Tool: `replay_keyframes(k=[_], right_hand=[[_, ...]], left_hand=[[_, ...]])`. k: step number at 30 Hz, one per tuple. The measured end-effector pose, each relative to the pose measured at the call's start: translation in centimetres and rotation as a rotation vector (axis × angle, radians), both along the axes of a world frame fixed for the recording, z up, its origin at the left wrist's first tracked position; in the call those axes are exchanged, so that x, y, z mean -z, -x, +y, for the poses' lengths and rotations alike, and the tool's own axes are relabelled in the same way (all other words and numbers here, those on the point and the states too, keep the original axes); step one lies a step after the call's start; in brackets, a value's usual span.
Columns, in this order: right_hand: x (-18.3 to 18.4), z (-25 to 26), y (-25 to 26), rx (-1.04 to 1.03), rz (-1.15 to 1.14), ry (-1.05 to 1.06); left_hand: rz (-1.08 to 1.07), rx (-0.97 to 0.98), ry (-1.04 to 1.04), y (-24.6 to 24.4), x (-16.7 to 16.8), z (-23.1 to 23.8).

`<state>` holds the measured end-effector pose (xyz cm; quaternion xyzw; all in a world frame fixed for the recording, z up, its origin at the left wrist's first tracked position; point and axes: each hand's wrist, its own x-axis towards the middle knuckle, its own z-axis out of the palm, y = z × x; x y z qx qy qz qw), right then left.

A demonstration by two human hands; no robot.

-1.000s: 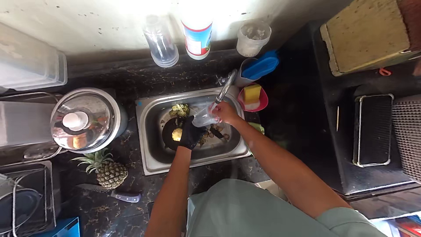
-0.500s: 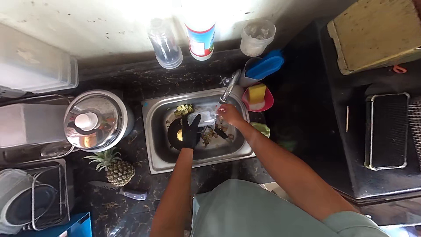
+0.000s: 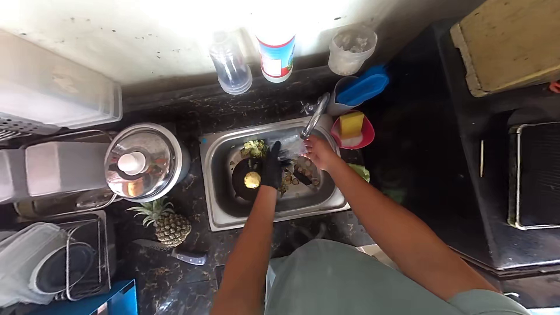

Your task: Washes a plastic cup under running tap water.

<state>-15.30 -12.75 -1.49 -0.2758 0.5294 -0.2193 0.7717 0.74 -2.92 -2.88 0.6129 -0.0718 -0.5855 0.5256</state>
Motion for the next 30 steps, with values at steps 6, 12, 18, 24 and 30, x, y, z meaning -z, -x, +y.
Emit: replay_keyframes(k=[6, 12, 18, 24, 30], right_hand=[[-0.3, 2.5, 1.7, 0.119, -0.138, 0.069], [-0.4, 3.8, -1.1, -0.016, 0.098, 0.274], [-1.3, 4.3, -4.3, -0.122, 0.256, 0.291], [-2.5, 5.1, -2.8, -0.218, 0.264, 0.351], [-2.7, 5.7, 0.1, -0.225, 0.376, 0.437]], left_hand=[[0.393, 0.006, -0.092, 4.3, 0.2, -3.2], [0.433, 0.016, 0.054, 4.0, 2.7, 0.1], [0.165, -0.135, -0.080, 2.8, 1.7, 4.2], [0.031, -0.080, -0.099, 0.8, 0.4, 7.1], [-0.034, -0.063, -0.071, 0.9, 0.0, 8.2]])
